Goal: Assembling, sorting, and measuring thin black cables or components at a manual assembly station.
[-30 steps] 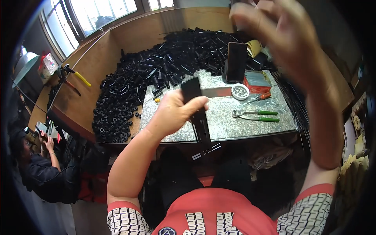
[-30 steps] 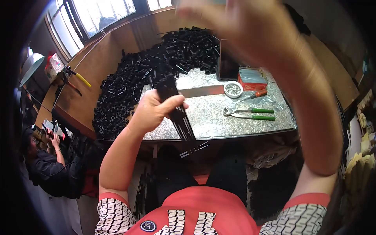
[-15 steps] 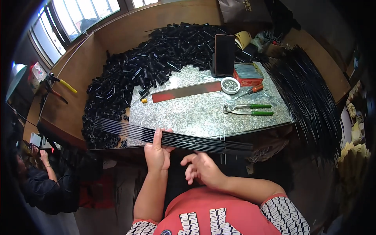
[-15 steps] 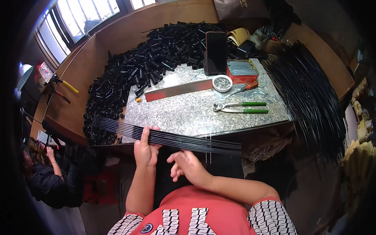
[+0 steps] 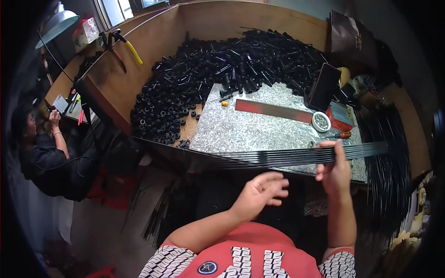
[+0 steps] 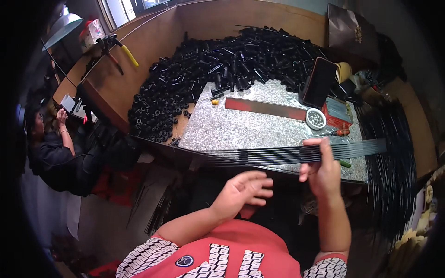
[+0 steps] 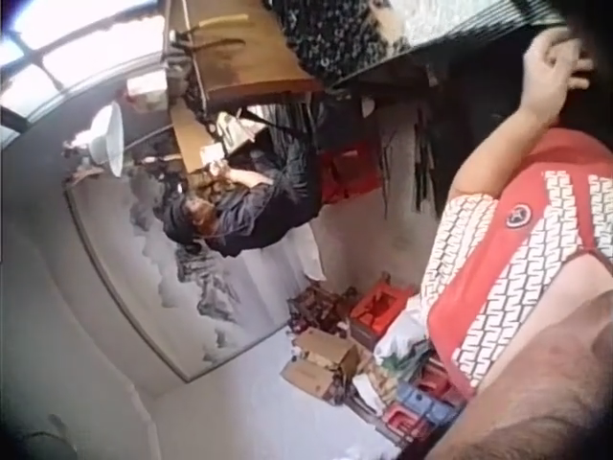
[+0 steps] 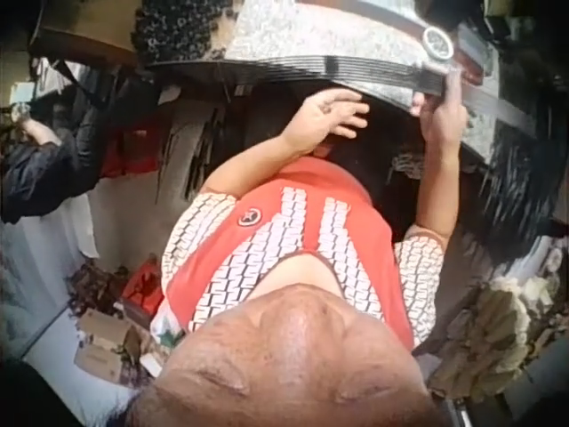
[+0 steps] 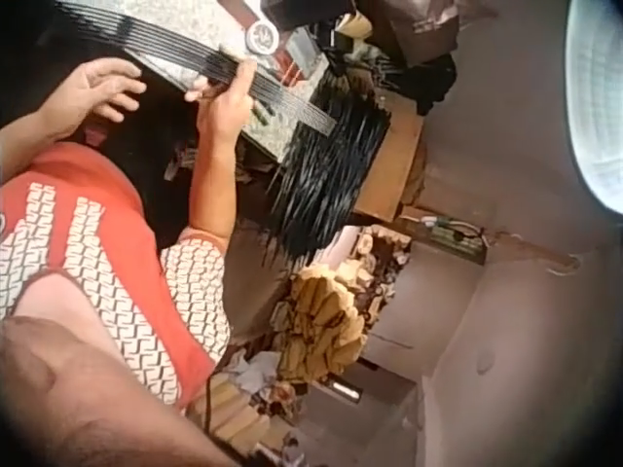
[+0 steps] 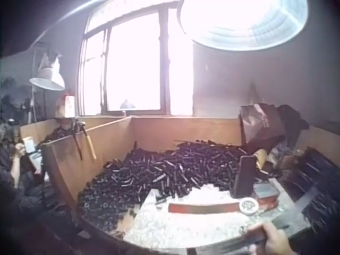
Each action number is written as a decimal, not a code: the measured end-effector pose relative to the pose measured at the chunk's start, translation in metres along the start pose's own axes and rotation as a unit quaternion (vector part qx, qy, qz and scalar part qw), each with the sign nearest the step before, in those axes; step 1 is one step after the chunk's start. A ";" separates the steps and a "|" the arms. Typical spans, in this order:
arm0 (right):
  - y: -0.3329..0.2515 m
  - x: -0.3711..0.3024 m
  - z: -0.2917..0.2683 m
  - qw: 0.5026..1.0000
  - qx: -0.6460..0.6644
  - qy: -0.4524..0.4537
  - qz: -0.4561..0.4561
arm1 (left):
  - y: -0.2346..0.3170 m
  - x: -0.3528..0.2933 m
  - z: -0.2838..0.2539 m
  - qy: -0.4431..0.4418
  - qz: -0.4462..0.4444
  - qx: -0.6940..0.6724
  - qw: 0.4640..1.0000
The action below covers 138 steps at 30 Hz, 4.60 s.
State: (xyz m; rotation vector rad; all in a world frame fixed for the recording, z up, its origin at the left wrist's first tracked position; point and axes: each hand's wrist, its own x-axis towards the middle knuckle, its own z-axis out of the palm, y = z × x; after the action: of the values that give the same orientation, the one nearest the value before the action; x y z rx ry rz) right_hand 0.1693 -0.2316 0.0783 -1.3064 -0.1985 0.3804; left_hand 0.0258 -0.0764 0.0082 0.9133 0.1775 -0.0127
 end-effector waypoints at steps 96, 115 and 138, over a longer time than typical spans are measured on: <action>0.076 0.005 0.047 0.941 -0.220 -0.253 0.047 | 0.059 0.093 -0.039 0.139 0.295 0.077 0.942; 0.084 0.006 0.043 0.951 -0.151 -0.263 0.067 | 0.059 0.069 -0.050 0.071 0.163 -0.057 0.982; 0.082 0.008 0.046 0.944 -0.163 -0.275 0.080 | 0.051 0.069 -0.052 0.059 0.122 -0.093 0.986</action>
State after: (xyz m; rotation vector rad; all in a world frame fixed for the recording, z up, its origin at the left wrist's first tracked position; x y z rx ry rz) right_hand 0.1472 -0.1701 0.0102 -1.5227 -0.6496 0.8808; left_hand 0.0903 0.0005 0.0059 0.7451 0.1722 0.2813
